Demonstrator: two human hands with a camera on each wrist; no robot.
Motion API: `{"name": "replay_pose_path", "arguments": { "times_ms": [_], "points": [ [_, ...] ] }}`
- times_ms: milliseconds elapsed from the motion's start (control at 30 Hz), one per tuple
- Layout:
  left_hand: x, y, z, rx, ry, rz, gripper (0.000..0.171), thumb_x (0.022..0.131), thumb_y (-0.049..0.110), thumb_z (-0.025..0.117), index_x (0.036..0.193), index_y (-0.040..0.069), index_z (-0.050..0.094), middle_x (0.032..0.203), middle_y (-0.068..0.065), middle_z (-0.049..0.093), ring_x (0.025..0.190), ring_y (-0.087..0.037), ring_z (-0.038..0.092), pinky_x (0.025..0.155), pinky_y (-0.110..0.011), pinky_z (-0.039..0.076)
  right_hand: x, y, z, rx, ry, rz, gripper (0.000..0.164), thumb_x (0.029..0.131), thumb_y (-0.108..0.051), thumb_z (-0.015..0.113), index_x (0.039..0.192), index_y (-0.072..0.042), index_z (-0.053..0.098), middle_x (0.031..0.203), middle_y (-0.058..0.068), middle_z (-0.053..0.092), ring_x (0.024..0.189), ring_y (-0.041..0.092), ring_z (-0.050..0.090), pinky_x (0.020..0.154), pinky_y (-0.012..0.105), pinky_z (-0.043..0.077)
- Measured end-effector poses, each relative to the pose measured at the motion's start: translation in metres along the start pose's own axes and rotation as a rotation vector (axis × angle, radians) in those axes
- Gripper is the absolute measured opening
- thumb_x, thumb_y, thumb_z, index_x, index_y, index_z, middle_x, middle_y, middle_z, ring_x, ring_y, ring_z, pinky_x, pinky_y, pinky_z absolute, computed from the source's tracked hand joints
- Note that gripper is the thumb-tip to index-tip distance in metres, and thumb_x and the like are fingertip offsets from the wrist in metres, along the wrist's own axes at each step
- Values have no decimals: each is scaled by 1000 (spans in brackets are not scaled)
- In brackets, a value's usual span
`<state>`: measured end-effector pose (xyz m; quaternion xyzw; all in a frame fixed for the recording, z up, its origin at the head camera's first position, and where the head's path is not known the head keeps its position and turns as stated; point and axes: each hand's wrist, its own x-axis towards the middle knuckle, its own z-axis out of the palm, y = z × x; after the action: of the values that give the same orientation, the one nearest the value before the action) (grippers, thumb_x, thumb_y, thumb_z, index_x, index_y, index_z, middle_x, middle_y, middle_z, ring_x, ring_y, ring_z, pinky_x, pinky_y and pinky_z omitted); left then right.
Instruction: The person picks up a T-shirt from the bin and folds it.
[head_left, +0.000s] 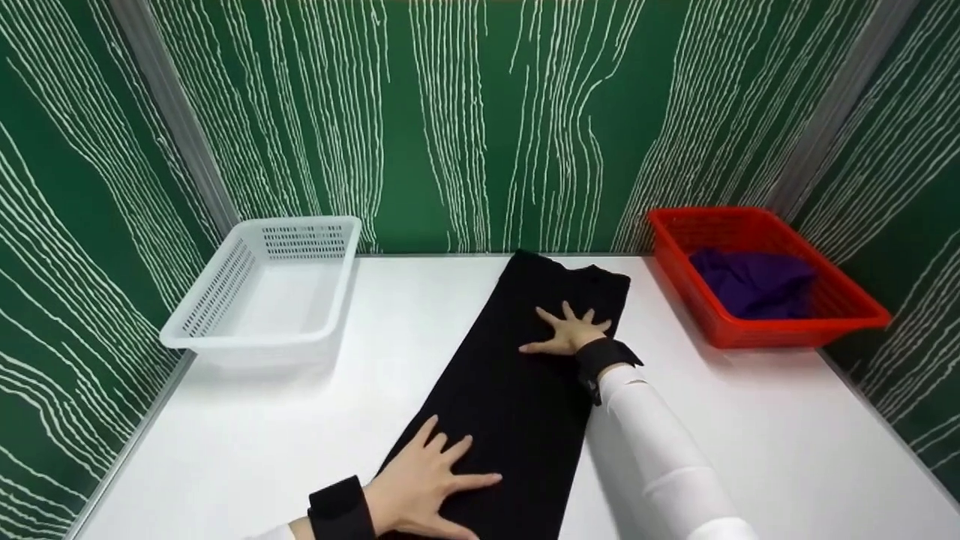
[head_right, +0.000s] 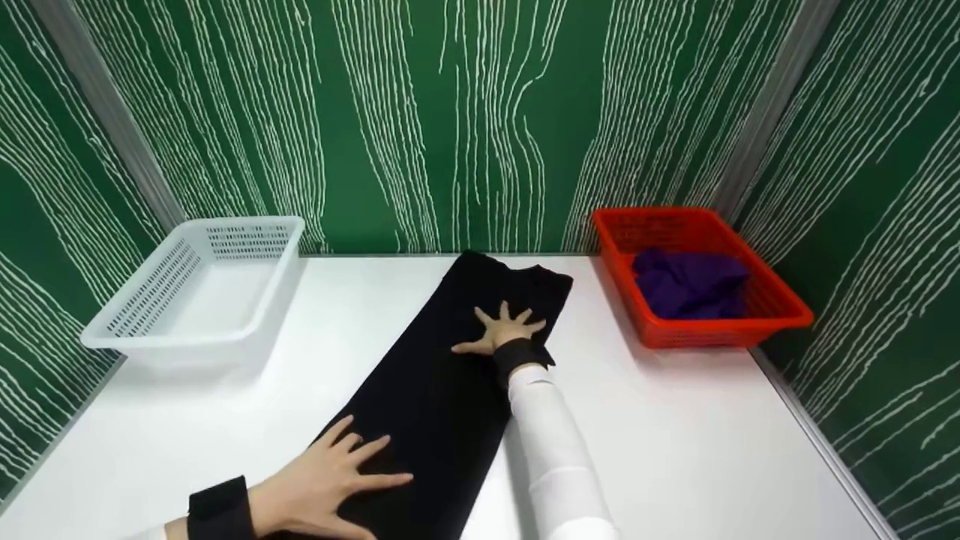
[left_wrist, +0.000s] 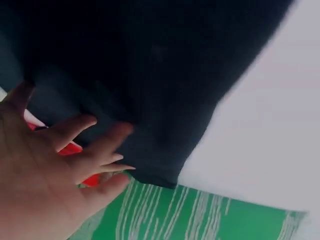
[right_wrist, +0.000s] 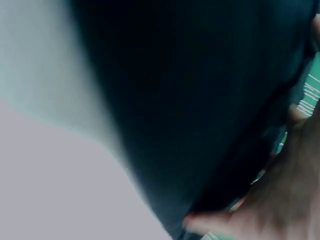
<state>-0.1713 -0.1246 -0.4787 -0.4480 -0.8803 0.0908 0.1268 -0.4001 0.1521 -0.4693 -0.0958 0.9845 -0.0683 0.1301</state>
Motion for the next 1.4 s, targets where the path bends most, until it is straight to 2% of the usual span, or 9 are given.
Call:
{"name": "replay_pose_path", "arguments": {
  "times_ms": [133, 233, 333, 533, 700, 867, 1067, 1200, 1400],
  "points": [
    [6, -21, 9, 6, 10, 110, 78, 72, 86, 26, 140, 46, 27, 144, -6, 42, 128, -30, 44, 107, -57, 28, -11, -27, -2, -33, 27, 109, 103, 67, -85, 42, 148, -31, 8, 154, 24, 3, 131, 63, 2, 97, 79, 4],
    [10, -35, 18, -12, -10, 194, 85, 69, 88, 28, 142, 46, 20, 153, -4, 27, 139, -32, 29, 111, -57, 22, -19, -46, 3, 49, -46, 173, 108, 65, -86, 41, 148, -31, 0, 153, 24, -7, 130, 64, -3, 94, 81, 10],
    [14, -38, 24, -54, -33, 218, 90, 66, 89, 31, 143, 45, 16, 155, -4, 20, 142, -33, 22, 112, -56, 20, -24, -56, 9, 106, -116, 204, 109, 66, -85, 43, 148, -31, -4, 153, 24, -14, 129, 65, -7, 90, 82, 15],
    [21, -16, 24, -98, -46, 146, 90, 67, 87, 36, 144, 45, 14, 155, -5, 20, 142, -34, 22, 111, -56, 22, -20, -47, 13, 84, -132, 133, 105, 69, -81, 46, 148, -32, -2, 153, 22, -15, 128, 66, -6, 90, 82, 15],
    [35, 13, 26, -136, -36, 43, 88, 70, 84, 38, 144, 44, 13, 155, -8, 20, 141, -37, 23, 108, -58, 25, -14, -34, 12, 42, -126, 26, 102, 69, -81, 46, 147, -35, 1, 155, 19, -12, 130, 65, -5, 89, 83, 15],
    [48, 32, 25, -205, -73, -63, 86, 70, 83, 39, 143, 45, 12, 155, -8, 18, 141, -37, 22, 107, -60, 26, -10, -29, 9, 19, -95, -46, 99, 68, -81, 49, 146, -39, 6, 156, 15, -7, 133, 61, -2, 91, 81, 16],
    [57, 41, 15, -281, -156, -139, 86, 71, 82, 41, 143, 47, 10, 157, -6, 13, 142, -37, 19, 106, -62, 26, -6, -27, 11, 4, -55, -103, 96, 69, -79, 50, 146, -38, 9, 156, 15, -3, 133, 61, 1, 94, 80, 15],
    [61, 45, 13, -276, -175, -172, 86, 70, 83, 40, 143, 48, 10, 157, -5, 12, 142, -36, 18, 106, -63, 26, -1, -25, 12, -4, -39, -118, 97, 68, -80, 50, 146, -39, 11, 157, 14, -1, 133, 61, 3, 96, 79, 14],
    [65, 43, 16, -302, -210, -179, 87, 70, 84, 38, 143, 48, 5, 157, -5, 6, 143, -37, 13, 106, -64, 22, 4, -23, 13, -4, -16, -139, 99, 66, -81, 50, 146, -39, 11, 157, 13, -2, 134, 60, 4, 99, 77, 12]
  ]
}}
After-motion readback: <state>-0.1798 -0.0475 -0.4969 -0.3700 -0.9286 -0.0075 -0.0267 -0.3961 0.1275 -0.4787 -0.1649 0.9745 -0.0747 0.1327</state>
